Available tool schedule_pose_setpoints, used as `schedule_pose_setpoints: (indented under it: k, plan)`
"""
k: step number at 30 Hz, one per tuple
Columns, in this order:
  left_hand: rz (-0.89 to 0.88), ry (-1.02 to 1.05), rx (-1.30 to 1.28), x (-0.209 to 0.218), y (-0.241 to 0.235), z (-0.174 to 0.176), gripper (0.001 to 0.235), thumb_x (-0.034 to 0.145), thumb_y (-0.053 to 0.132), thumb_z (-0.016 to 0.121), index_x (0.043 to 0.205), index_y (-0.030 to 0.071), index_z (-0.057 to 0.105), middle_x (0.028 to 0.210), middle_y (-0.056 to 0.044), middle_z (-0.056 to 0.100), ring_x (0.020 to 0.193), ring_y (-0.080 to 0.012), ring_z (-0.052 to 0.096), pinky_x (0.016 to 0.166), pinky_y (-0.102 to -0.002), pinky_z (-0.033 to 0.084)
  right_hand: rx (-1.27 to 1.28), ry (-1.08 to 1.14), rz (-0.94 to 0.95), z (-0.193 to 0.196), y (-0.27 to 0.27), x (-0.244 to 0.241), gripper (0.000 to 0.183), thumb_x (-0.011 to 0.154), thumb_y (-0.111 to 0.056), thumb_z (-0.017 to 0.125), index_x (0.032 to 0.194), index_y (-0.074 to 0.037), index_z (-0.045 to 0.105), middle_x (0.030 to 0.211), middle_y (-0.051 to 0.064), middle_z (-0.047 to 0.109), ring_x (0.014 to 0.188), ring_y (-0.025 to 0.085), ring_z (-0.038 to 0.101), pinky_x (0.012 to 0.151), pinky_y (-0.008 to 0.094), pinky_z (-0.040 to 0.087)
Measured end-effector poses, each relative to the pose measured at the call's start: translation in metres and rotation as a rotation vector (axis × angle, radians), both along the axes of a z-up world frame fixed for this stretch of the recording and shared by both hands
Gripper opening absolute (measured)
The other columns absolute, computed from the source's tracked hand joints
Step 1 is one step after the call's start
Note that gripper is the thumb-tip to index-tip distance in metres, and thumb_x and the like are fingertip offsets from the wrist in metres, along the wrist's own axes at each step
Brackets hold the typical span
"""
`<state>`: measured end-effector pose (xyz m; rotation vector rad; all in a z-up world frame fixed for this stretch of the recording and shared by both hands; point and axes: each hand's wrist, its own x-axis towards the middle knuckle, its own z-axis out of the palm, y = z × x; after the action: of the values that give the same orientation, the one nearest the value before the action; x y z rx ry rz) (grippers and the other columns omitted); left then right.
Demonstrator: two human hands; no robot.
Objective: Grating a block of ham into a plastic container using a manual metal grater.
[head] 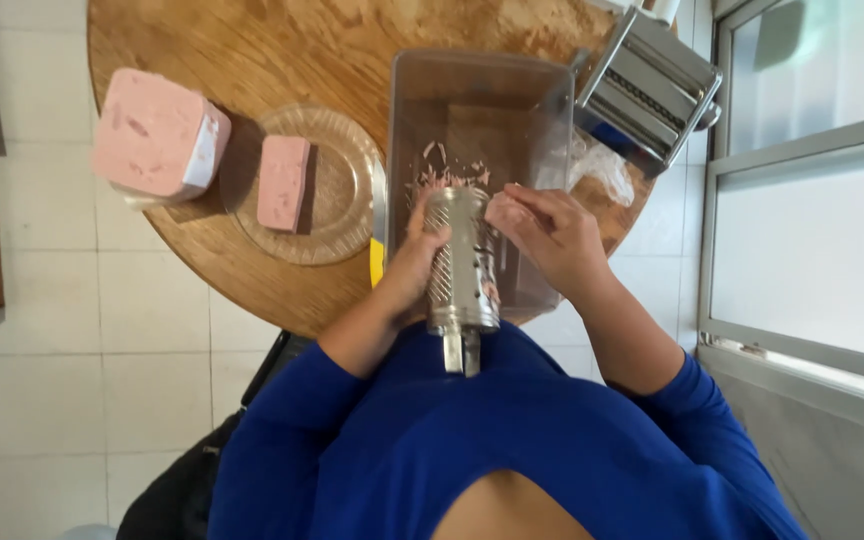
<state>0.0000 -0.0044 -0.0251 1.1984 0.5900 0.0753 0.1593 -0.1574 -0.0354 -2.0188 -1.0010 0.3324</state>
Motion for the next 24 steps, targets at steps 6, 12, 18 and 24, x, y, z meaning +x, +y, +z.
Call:
schedule_pose_setpoints:
  k: [6, 12, 18, 24]
  plan:
    - [0.027, 0.055, -0.106, 0.006, 0.005, 0.004, 0.092, 0.089, 0.046, 0.054, 0.161, 0.011, 0.007, 0.143, -0.039, 0.041, 0.131, -0.0491, 0.048, 0.108, -0.055, 0.042, -0.02, -0.065, 0.022, -0.026, -0.003, -0.01, 0.032, 0.093, -0.041, 0.077, 0.118, -0.022, 0.078, 0.104, 0.006, 0.076, 0.097, 0.032, 0.073, 0.082, 0.043, 0.059]
    - [0.072, 0.088, -0.185, 0.005, -0.006, -0.005, 0.089, 0.088, 0.037, 0.057, 0.161, 0.016, 0.01, 0.15, -0.035, 0.035, 0.131, -0.0471, 0.048, 0.103, -0.054, 0.047, -0.061, 0.125, -0.059, -0.002, 0.02, -0.004, 0.03, 0.096, -0.037, 0.073, 0.121, -0.019, 0.076, 0.108, 0.013, 0.075, 0.101, 0.038, 0.072, 0.084, 0.045, 0.058]
    - [0.174, -0.001, -0.211, 0.004, -0.005, 0.008, 0.085, 0.09, 0.035, 0.053, 0.16, 0.013, 0.011, 0.156, -0.034, 0.024, 0.139, -0.0471, 0.038, 0.11, -0.056, 0.039, -0.141, 0.299, -0.044, 0.009, -0.003, 0.0, 0.033, 0.096, -0.039, 0.07, 0.121, -0.019, 0.075, 0.098, 0.012, 0.078, 0.093, 0.03, 0.076, 0.079, 0.041, 0.06]
    - [0.032, 0.066, -0.035, 0.015, -0.011, 0.018, 0.085, 0.091, 0.034, 0.053, 0.161, 0.011, 0.009, 0.157, -0.037, 0.018, 0.141, -0.0527, 0.032, 0.115, -0.058, 0.03, -0.168, 0.083, 0.046, -0.007, -0.003, 0.002, 0.037, 0.091, -0.039, 0.077, 0.122, -0.018, 0.075, 0.104, 0.017, 0.074, 0.097, 0.041, 0.071, 0.083, 0.05, 0.057]
